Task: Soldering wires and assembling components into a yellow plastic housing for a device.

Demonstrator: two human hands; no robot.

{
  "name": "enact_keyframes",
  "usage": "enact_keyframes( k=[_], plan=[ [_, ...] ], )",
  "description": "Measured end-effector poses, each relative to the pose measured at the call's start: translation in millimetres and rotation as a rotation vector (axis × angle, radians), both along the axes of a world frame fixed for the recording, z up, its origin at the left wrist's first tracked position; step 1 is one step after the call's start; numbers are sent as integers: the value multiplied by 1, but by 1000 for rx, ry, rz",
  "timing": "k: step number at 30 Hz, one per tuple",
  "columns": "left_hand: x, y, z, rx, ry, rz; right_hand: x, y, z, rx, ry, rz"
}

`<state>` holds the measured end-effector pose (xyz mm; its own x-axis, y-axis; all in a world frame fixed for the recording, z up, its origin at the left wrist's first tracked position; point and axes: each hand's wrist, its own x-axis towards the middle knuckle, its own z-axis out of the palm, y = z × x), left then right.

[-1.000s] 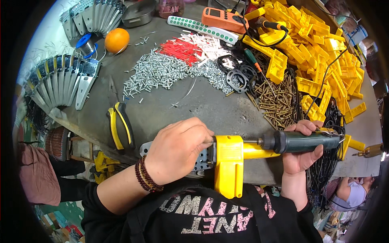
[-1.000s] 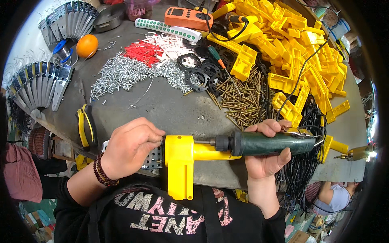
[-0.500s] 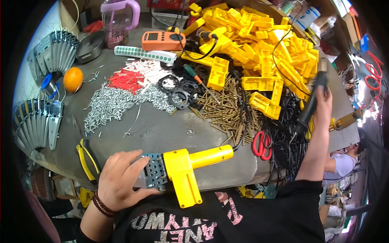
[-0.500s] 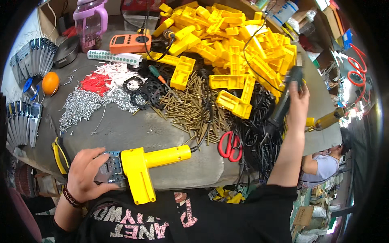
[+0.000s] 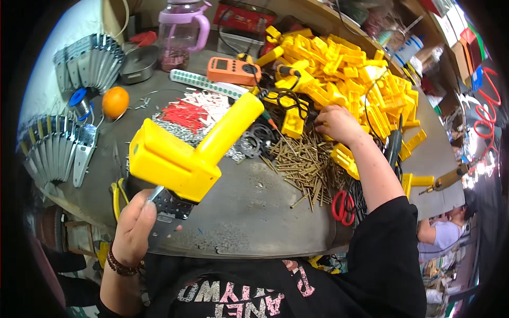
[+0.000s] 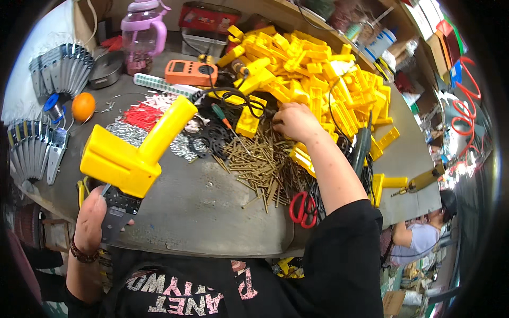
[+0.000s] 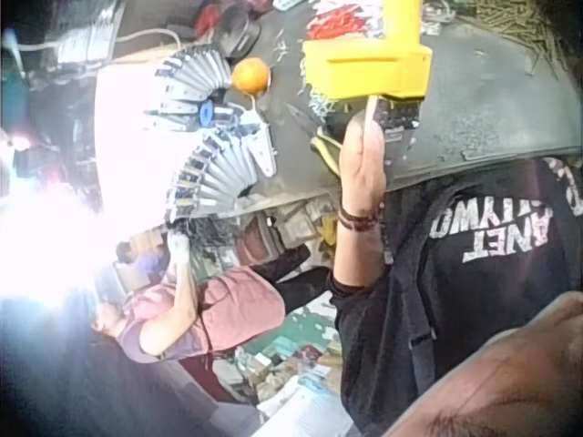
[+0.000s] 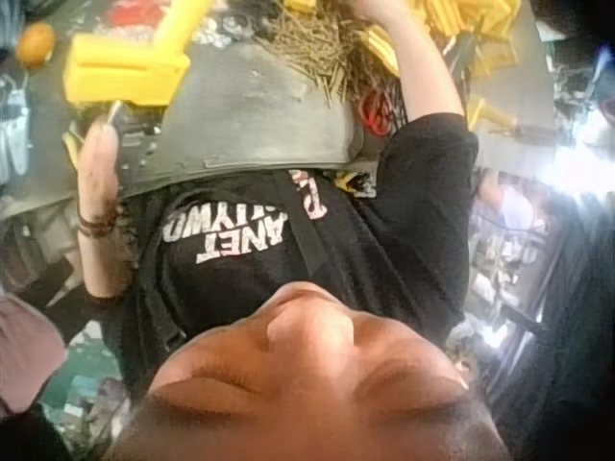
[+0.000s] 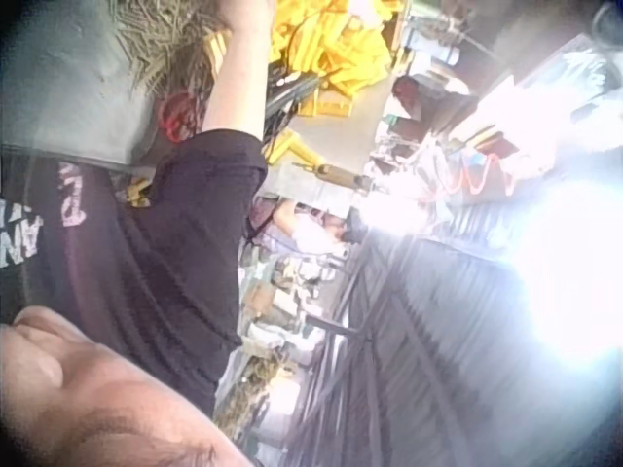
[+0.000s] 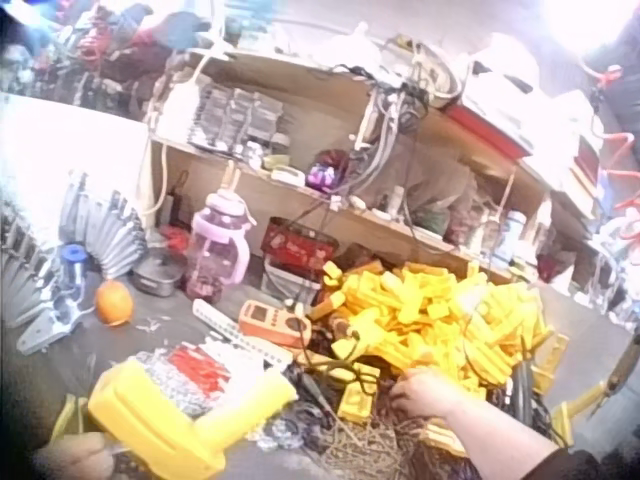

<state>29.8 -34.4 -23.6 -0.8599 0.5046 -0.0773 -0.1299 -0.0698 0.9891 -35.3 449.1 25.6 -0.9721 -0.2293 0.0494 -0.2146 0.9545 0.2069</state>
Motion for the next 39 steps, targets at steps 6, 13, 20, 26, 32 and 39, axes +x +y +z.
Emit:
enact_keyframes(
  k=[6,13,20,26,32,39],
  plan=[
    [-7,-7,-10,163,-22,-112,-24,7,-21,-273,-34,-263],
    [2,-15,-7,286,-91,-107,-9,-14,-2,-97,159,33],
    [8,-41,-6,373,2,116,19,-69,34,-244,312,-111],
    [9,-51,-27,241,92,254,27,-138,81,-211,128,-256],
    [-4,-70,-25,404,129,362,-54,-170,69,-869,80,-17],
    [-25,-89,-42,127,229,529,-153,-179,16,-893,199,-105]
  ],
)
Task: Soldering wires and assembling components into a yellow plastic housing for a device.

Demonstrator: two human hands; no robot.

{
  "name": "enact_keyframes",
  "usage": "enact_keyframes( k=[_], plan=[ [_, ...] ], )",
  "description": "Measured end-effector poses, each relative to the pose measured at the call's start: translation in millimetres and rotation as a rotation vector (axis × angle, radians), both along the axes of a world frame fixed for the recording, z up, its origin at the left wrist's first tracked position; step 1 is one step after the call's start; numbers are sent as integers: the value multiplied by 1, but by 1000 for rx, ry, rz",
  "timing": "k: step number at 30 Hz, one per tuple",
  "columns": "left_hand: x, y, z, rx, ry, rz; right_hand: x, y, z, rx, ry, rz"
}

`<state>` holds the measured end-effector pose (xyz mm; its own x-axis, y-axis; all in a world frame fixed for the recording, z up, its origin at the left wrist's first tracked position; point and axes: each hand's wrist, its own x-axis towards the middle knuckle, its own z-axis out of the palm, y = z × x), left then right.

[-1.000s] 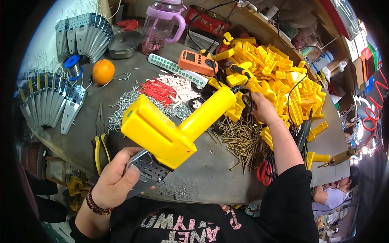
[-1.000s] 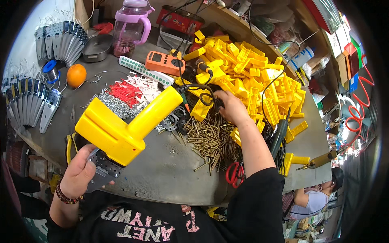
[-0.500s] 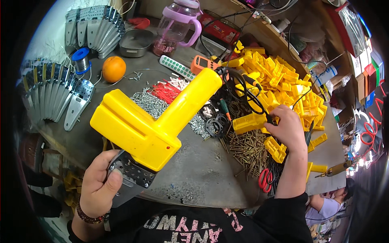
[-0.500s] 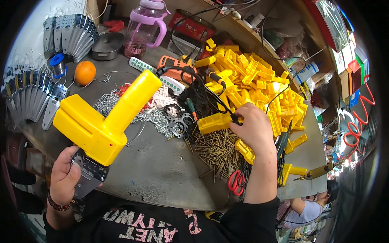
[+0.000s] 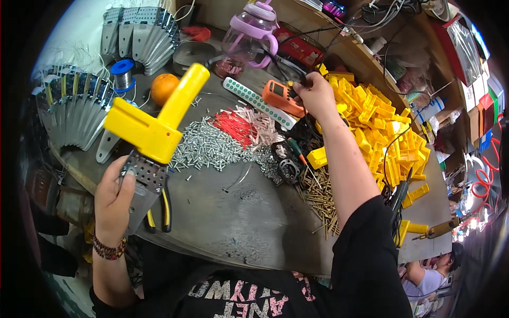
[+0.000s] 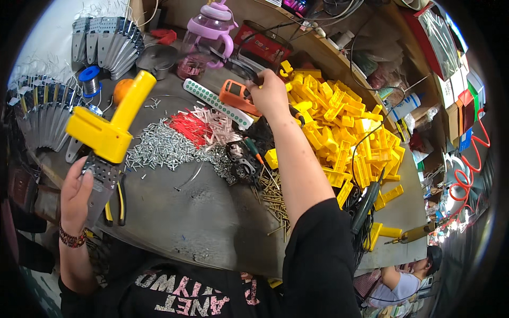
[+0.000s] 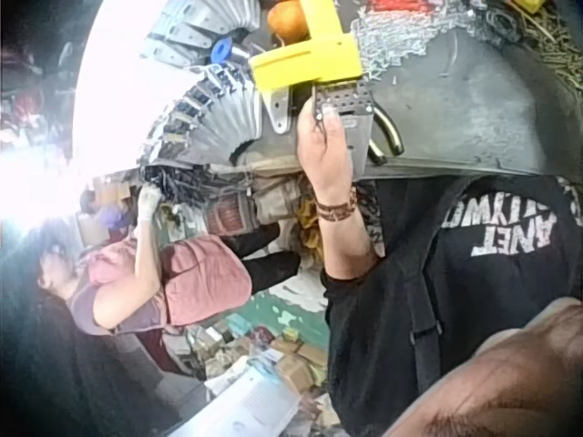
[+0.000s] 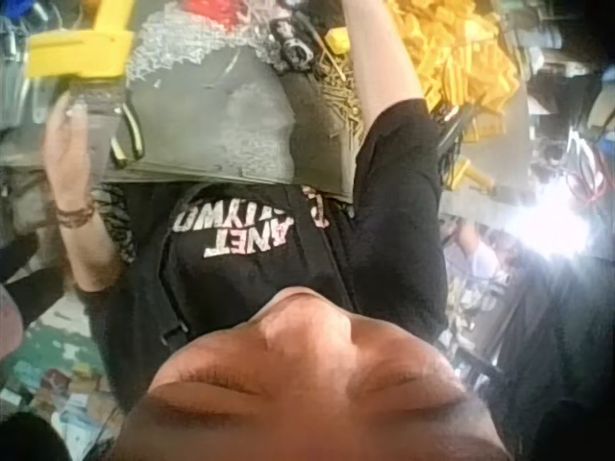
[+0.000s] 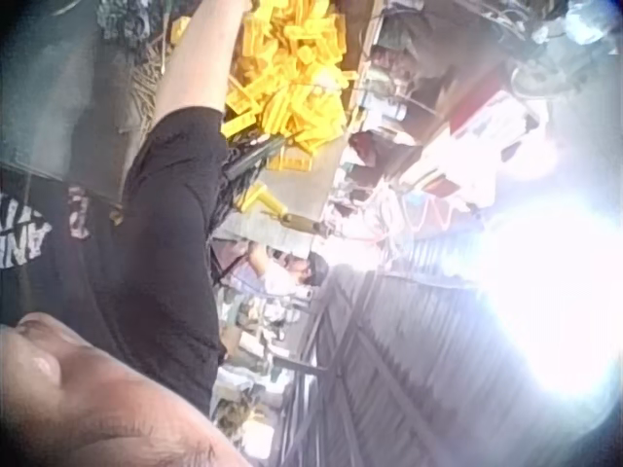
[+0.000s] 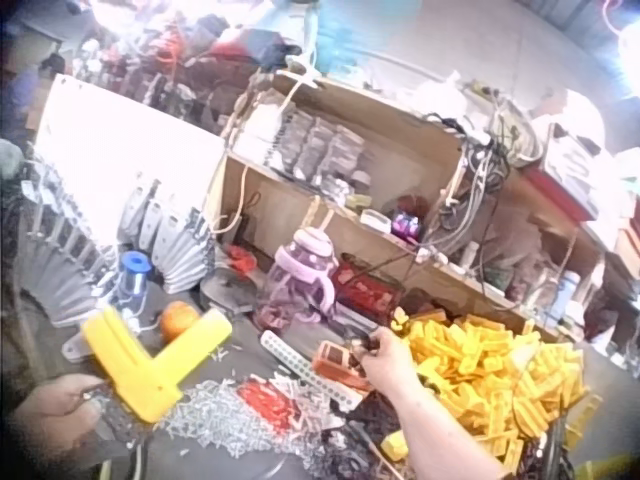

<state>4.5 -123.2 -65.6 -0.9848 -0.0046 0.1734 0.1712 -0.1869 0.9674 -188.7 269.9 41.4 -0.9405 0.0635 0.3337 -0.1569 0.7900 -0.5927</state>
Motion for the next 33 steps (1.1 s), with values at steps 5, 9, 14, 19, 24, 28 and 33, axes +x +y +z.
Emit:
enact_keyframes(
  k=[5,9,14,19,24,28,33],
  plan=[
    [-19,2,-4,-8,-93,-98,-27,28,-18,25,-20,-145],
    [-21,-5,-9,-15,-114,-129,-35,33,-26,-36,-46,-139],
    [-18,-5,-6,63,-149,-167,-47,52,-33,8,-69,-129],
    [3,-16,12,-16,-206,-138,-16,26,-34,-358,137,-63],
    [62,-108,56,-476,100,257,71,-58,-15,-356,191,458],
    [72,7,83,-619,501,-7,158,-154,-9,107,439,927],
    [114,-51,-37,-845,-360,-166,212,-117,-20,351,660,1028]
  ],
)
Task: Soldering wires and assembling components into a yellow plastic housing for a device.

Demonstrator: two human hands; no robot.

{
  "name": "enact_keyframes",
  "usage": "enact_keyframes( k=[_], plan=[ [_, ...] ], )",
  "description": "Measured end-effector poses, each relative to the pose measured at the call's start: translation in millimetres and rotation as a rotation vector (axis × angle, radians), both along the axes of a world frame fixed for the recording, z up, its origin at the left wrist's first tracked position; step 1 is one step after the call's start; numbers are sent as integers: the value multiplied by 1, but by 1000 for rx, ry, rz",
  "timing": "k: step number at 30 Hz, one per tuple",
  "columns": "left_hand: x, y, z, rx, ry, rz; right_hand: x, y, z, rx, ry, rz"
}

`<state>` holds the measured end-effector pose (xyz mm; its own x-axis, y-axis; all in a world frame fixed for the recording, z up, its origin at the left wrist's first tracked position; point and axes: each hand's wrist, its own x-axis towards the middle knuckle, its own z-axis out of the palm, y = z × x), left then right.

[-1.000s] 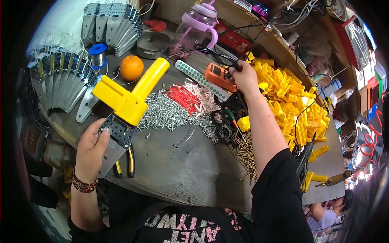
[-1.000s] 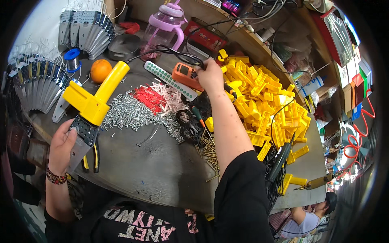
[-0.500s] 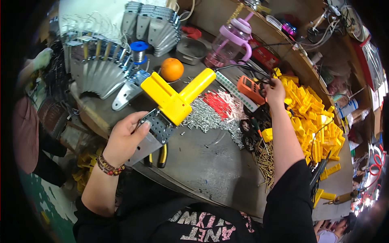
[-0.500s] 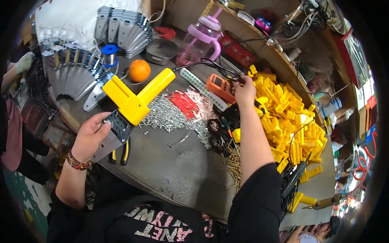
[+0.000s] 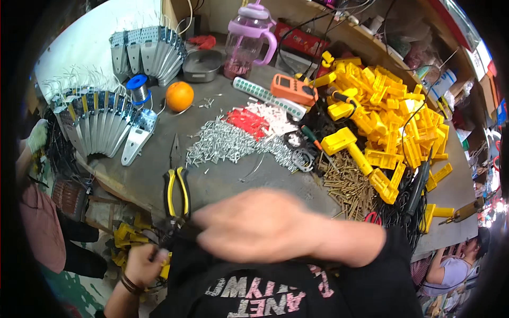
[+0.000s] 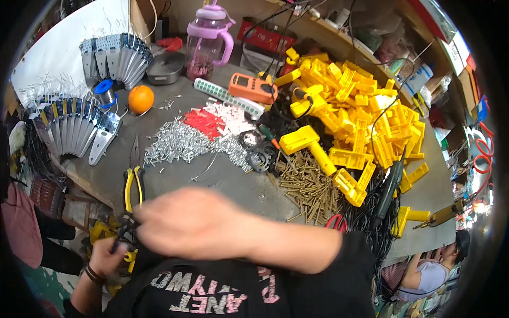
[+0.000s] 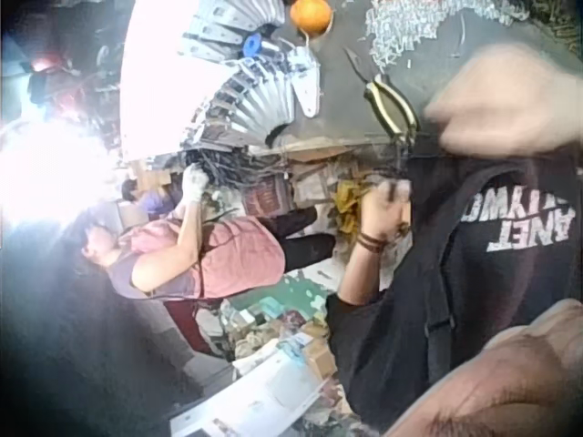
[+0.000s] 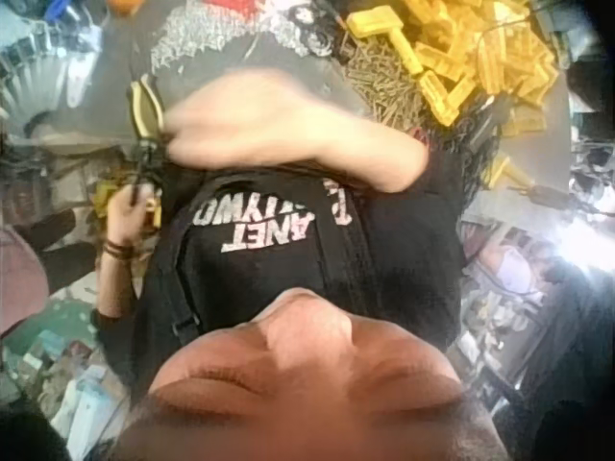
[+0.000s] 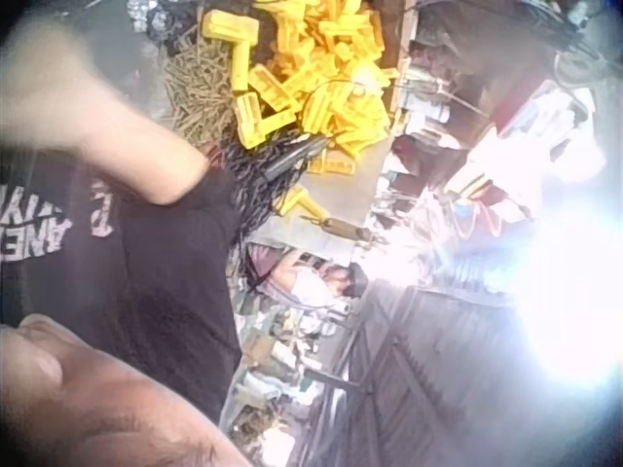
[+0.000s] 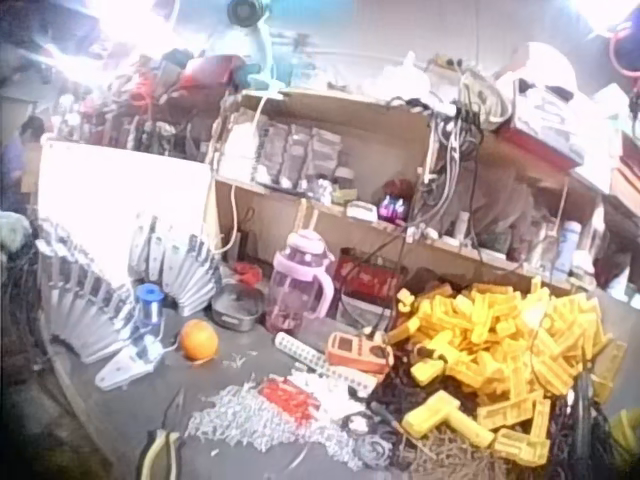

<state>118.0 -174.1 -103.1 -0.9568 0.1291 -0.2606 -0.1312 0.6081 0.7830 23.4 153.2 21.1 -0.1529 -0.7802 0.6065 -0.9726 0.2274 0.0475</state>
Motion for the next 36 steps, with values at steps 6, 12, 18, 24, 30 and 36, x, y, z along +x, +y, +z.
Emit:
enact_keyframes(
  k=[6,12,18,24,30,36],
  plan=[
    [72,-191,-138,271,178,793,-87,257,-19,-83,-442,-1185],
    [63,-185,-105,-104,412,954,-155,322,-62,-136,-656,-1041],
    [117,-140,-153,-583,-1,182,-187,293,-64,197,-748,-1180],
    [96,-83,-160,-449,-46,-86,-206,330,-82,152,-542,-1036],
    [-40,-19,11,-185,983,96,-202,327,-80,2,-520,-1183],
    [-172,5,30,-541,874,304,-169,350,-50,-231,-687,-1152]
  ],
)
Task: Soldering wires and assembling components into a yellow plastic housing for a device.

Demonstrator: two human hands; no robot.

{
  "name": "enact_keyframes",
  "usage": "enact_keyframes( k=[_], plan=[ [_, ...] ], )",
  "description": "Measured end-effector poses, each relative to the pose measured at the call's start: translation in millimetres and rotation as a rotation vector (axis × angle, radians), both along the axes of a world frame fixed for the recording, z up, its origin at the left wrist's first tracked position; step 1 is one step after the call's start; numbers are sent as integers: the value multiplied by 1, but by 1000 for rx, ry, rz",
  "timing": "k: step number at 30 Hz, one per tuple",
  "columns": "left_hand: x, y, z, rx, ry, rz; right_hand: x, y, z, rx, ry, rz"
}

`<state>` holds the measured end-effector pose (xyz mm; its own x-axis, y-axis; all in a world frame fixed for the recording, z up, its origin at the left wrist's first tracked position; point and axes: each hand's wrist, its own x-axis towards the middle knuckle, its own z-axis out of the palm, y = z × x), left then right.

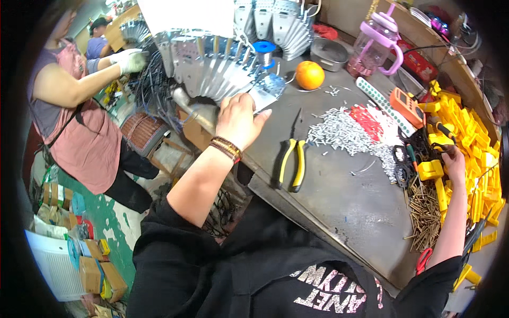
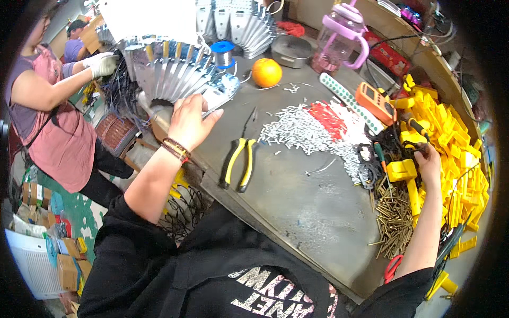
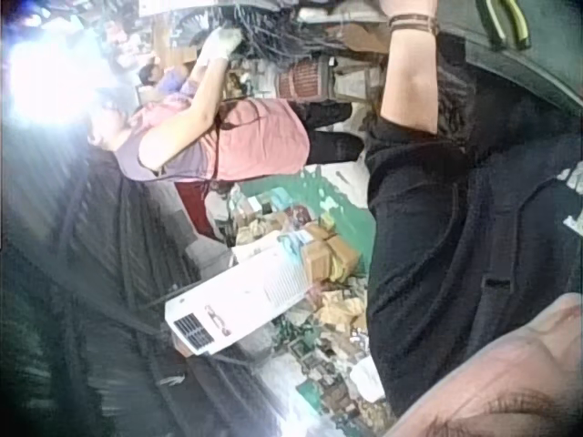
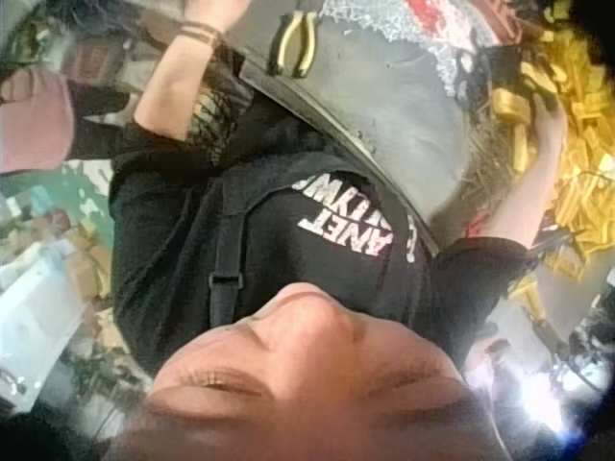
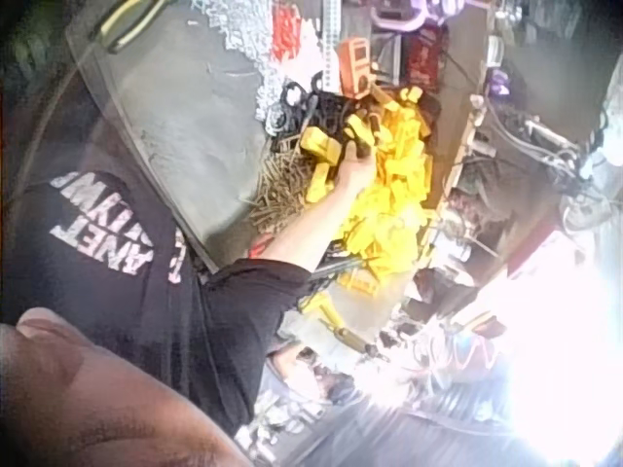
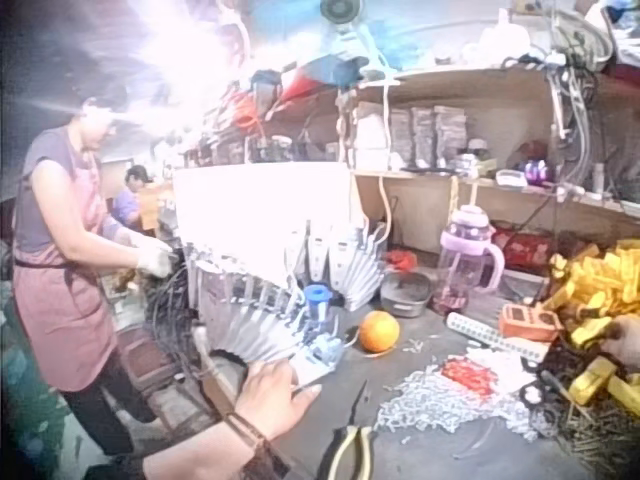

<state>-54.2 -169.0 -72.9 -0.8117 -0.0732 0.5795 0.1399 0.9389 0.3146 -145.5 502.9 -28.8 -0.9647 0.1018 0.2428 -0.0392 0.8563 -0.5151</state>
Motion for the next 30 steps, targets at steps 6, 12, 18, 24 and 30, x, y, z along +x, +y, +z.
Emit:
enact_keyframes(
  k=[6,12,18,24,30],
  plan=[
    [-21,5,10,84,-184,62,125,-71,39,-386,120,-78],
    [-23,28,40,808,-453,-374,227,-117,40,-527,116,149],
    [43,108,49,517,-620,-962,270,-159,31,-871,80,139],
    [62,156,50,51,-536,-1162,286,-186,7,-1184,-58,65],
    [69,233,49,-197,-513,-1053,290,-196,-9,-1450,-72,82]
  ],
)
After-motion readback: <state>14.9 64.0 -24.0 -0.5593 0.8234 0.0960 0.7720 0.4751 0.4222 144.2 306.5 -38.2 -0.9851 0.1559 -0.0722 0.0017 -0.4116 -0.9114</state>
